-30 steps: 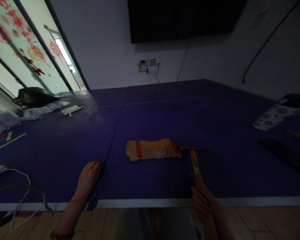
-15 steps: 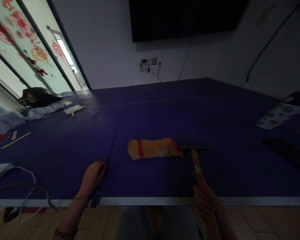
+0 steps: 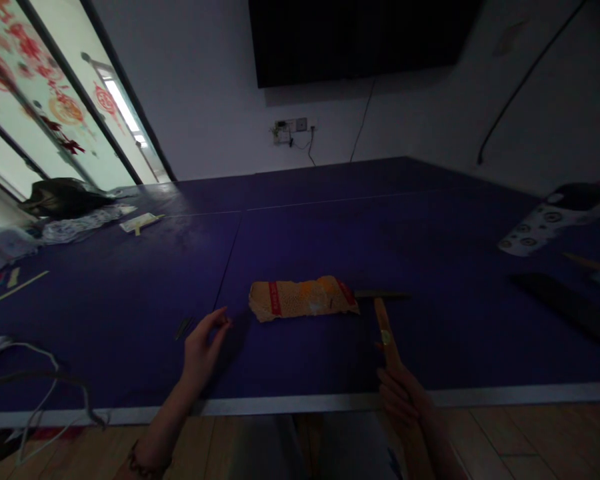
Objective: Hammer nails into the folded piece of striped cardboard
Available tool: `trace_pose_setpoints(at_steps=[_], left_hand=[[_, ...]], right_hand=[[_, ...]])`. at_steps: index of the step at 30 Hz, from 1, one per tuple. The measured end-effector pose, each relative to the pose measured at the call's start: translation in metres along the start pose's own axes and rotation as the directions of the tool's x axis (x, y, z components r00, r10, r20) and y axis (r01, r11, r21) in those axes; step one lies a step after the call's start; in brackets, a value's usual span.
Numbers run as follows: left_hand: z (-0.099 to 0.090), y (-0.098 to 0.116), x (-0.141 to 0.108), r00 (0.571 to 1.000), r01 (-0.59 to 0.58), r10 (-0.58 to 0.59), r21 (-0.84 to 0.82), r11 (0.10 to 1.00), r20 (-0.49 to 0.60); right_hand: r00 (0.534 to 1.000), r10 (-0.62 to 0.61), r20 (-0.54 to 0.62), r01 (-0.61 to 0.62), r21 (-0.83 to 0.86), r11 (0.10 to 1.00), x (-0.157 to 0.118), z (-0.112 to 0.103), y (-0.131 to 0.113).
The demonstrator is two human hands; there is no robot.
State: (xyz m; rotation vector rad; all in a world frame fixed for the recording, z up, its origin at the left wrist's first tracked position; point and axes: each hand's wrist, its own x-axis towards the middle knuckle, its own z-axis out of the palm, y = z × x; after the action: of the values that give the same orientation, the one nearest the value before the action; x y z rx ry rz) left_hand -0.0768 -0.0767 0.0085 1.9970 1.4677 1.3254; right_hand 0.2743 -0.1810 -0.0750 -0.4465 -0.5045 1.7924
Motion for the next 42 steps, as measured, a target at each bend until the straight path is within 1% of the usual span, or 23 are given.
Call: trace_pose_setpoints(at_steps=[2,4,6,8,10,12,14,15,18,23,26,29,31,33,38,42], left_hand=[[0.023,0.014,0.008,0.998,0.009,-0.001,-0.131,0.991,0.064],[0.051,0.028,0.017,0.994,0.015,0.012,-0.238,0.971,0.110],[0.081,0.039,0.026,0.982,0.060,0.000,-0.317,0.947,0.188],[0.111,0.048,0.034,0.971,0.110,-0.024,-0.355,0.929,0.238],[0.138,0.055,0.041,0.962,0.131,-0.031,-0.360,0.924,0.271],[0.160,0.060,0.045,0.958,0.133,-0.026,-0.361,0.923,0.285],[0.175,0.062,0.047,0.954,0.134,-0.022,-0.361,0.923,0.297],[0.180,0.062,0.047,0.952,0.136,-0.022,-0.360,0.923,0.304],[0.187,0.059,0.046,0.947,0.136,-0.017,-0.352,0.926,0.321],[0.185,0.056,0.042,0.940,0.106,0.007,-0.314,0.943,0.340],[0.182,0.056,0.041,0.937,0.081,0.024,-0.284,0.955,0.349],[0.180,0.057,0.041,0.931,0.053,0.048,-0.263,0.963,0.361],[0.179,0.058,0.040,0.927,0.032,0.067,-0.256,0.966,0.369],[0.179,0.059,0.039,0.922,0.012,0.085,-0.249,0.969,0.377],[0.176,0.062,0.035,0.915,-0.042,0.131,-0.233,0.972,0.382],[0.175,0.062,0.034,0.912,-0.077,0.154,-0.211,0.974,0.380]], right_hand=[[1.000,-0.005,-0.021,0.005,-0.003,1.000,-0.001,0.000,0.001],[0.998,-0.013,-0.054,0.012,-0.020,1.000,-0.002,0.000,0.002],[0.995,-0.020,-0.094,0.016,-0.040,0.999,-0.004,0.000,0.005],[0.983,-0.064,-0.171,0.050,-0.083,0.995,-0.006,0.003,0.009],[0.954,-0.132,-0.270,0.092,-0.158,0.983,-0.006,0.009,0.013],[0.912,-0.196,-0.360,0.112,-0.240,0.964,-0.004,0.020,0.018],[0.874,-0.255,-0.414,0.134,-0.299,0.945,-0.002,0.033,0.021],[0.868,-0.261,-0.423,0.123,-0.326,0.937,-0.001,0.039,0.022],[0.862,-0.238,-0.448,0.051,-0.391,0.919,0.000,0.052,0.021],[0.848,-0.189,-0.496,-0.094,-0.491,0.866,0.000,0.063,0.019],[0.835,-0.222,-0.504,-0.135,-0.578,0.805,0.002,0.068,0.020],[0.816,-0.262,-0.515,-0.187,-0.664,0.724,0.005,0.072,0.022],[0.805,-0.284,-0.521,-0.218,-0.705,0.675,0.006,0.073,0.023],[0.796,-0.299,-0.527,-0.234,-0.722,0.651,0.006,0.073,0.023],[0.812,-0.263,-0.521,-0.229,-0.699,0.678,0.006,0.074,0.021],[0.810,-0.266,-0.522,-0.206,-0.679,0.705,0.006,0.074,0.020]])
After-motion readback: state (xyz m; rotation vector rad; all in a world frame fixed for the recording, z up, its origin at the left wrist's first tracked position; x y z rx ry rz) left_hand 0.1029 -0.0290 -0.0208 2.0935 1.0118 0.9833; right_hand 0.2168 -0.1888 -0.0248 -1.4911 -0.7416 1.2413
